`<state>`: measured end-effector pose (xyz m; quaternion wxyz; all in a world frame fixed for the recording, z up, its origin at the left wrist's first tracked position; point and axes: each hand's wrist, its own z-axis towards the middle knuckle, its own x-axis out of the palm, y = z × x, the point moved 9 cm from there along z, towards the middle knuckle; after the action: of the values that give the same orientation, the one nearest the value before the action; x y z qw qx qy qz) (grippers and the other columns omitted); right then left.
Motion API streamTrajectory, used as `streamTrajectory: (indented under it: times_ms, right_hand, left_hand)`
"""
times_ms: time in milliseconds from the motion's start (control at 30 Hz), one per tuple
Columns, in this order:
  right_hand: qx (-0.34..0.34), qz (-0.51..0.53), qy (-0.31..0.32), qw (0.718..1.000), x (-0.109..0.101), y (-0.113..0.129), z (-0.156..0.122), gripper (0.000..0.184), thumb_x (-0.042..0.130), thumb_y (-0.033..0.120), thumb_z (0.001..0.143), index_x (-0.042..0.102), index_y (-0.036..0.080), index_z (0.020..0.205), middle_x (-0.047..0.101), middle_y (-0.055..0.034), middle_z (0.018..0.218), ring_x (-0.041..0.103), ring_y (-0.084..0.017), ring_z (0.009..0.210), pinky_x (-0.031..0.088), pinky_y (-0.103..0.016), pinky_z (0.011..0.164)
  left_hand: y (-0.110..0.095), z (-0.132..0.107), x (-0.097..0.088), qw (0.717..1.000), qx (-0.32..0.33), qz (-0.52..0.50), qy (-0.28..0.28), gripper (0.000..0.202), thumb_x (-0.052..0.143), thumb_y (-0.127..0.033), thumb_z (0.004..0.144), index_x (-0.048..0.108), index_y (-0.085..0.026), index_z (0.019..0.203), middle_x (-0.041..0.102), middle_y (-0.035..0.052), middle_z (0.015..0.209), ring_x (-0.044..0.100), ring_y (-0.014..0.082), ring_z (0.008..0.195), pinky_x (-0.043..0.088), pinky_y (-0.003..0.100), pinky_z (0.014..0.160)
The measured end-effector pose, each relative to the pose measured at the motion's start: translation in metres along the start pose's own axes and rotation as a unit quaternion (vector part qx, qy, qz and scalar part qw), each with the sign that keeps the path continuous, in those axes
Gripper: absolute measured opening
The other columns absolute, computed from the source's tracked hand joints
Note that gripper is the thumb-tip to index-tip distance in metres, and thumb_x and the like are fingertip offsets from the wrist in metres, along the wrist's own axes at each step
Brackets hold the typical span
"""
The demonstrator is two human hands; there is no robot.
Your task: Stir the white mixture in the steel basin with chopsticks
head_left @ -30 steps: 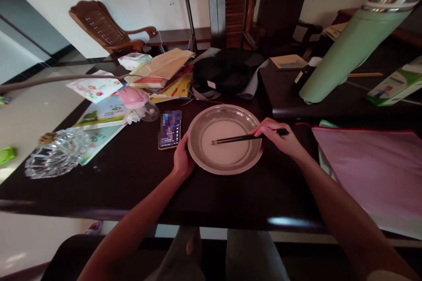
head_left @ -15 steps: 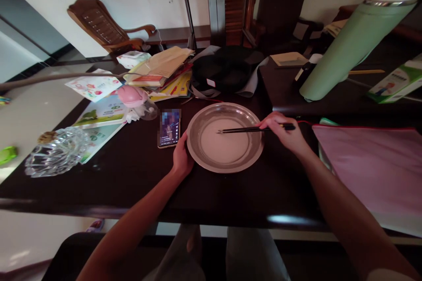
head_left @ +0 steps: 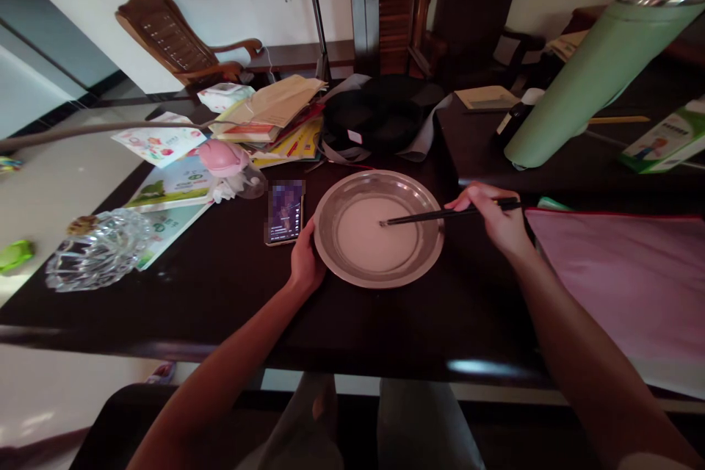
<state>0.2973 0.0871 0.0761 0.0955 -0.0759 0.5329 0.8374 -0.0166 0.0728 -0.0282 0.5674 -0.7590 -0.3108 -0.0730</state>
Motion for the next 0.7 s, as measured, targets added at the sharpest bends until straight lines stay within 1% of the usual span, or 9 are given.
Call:
streamTrajectory:
  times_ms: [67,200,267,367,400,467,600,633,700]
  right_hand:
    - [0.004,0.026,0.011,1.0,0.002,0.0,-0.001,0.038,0.054,0.047,0.091,0.07,0.026,0.063,0.071,-0.0016,0.067,0.066,-0.019,0.068,0.048,-0.036,0.073]
    - [-0.018,-0.017,0.1,0.995,0.027,0.006,-0.005,0.035,0.055,0.048,0.09,0.073,0.026,0.071,0.074,-0.0025,0.076,0.067,-0.02,0.077,0.047,-0.037,0.079]
    - [-0.022,-0.034,0.089,0.995,0.025,0.005,-0.003,0.032,0.056,0.048,0.09,0.073,0.026,0.073,0.075,-0.0026,0.079,0.067,-0.02,0.08,0.047,-0.038,0.081]
    - [-0.006,-0.002,0.013,1.0,0.003,-0.001,0.0,0.035,0.055,0.047,0.09,0.071,0.026,0.067,0.072,-0.002,0.072,0.066,-0.02,0.072,0.048,-0.038,0.076]
    - [-0.002,0.017,-0.001,1.0,-0.002,-0.002,0.0,0.037,0.055,0.047,0.091,0.07,0.026,0.064,0.071,-0.0018,0.069,0.065,-0.019,0.069,0.048,-0.037,0.074]
    - [0.0,0.042,0.015,0.999,0.001,-0.002,-0.001,0.039,0.053,0.046,0.092,0.069,0.026,0.063,0.069,-0.0017,0.066,0.064,-0.019,0.066,0.048,-0.037,0.071]
    - [-0.014,0.003,0.117,0.993,0.028,0.005,-0.005,0.034,0.053,0.045,0.092,0.072,0.026,0.071,0.072,-0.0024,0.074,0.065,-0.02,0.077,0.047,-0.038,0.079]
    - [-0.019,-0.01,0.125,0.992,0.03,0.006,-0.005,0.033,0.054,0.045,0.092,0.073,0.026,0.073,0.073,-0.0027,0.077,0.066,-0.021,0.08,0.046,-0.039,0.081]
    - [-0.017,-0.02,0.1,0.995,0.024,0.005,-0.003,0.031,0.055,0.045,0.091,0.073,0.027,0.075,0.073,-0.0025,0.08,0.066,-0.021,0.082,0.046,-0.039,0.082]
  left_hand:
    - [0.0,-0.001,-0.001,1.0,-0.005,-0.002,-0.009,0.015,0.059,-0.031,0.079,0.07,-0.021,0.077,0.074,0.0012,0.08,0.066,0.0247,0.104,0.051,0.034,0.091]
    - [-0.002,-0.001,0.0,1.0,0.0,-0.004,-0.009,0.016,0.058,-0.029,0.079,0.071,-0.021,0.082,0.074,0.0015,0.084,0.065,0.0245,0.107,0.051,0.034,0.092]
    - [-0.002,-0.001,0.001,1.0,0.001,-0.005,-0.002,0.016,0.057,-0.029,0.08,0.07,-0.021,0.081,0.074,0.0018,0.084,0.065,0.0243,0.107,0.051,0.033,0.092]
    - [-0.001,-0.001,0.001,1.0,-0.004,-0.007,0.0,0.015,0.057,-0.03,0.08,0.07,-0.021,0.078,0.074,0.0015,0.084,0.064,0.0245,0.108,0.05,0.034,0.093]
    - [0.0,-0.001,0.0,1.0,-0.005,-0.005,-0.002,0.015,0.058,-0.03,0.08,0.07,-0.021,0.079,0.074,0.0015,0.083,0.064,0.0247,0.108,0.05,0.034,0.093]
    - [0.0,-0.001,-0.001,1.0,-0.003,-0.002,-0.008,0.015,0.059,-0.031,0.079,0.07,-0.021,0.079,0.074,0.0016,0.083,0.064,0.025,0.107,0.05,0.035,0.092]
    - [-0.002,0.0,0.0,1.0,0.005,0.005,-0.003,0.015,0.059,-0.031,0.079,0.07,-0.021,0.079,0.074,0.0013,0.083,0.064,0.0246,0.106,0.05,0.034,0.091]
    - [-0.002,0.0,0.001,1.0,0.005,0.004,-0.002,0.015,0.058,-0.03,0.079,0.07,-0.021,0.079,0.074,0.0011,0.082,0.065,0.0243,0.106,0.05,0.034,0.091]
    - [-0.002,-0.001,0.0,1.0,0.002,-0.003,-0.003,0.016,0.057,-0.029,0.08,0.07,-0.021,0.078,0.073,0.0009,0.081,0.065,0.0238,0.105,0.05,0.033,0.091]
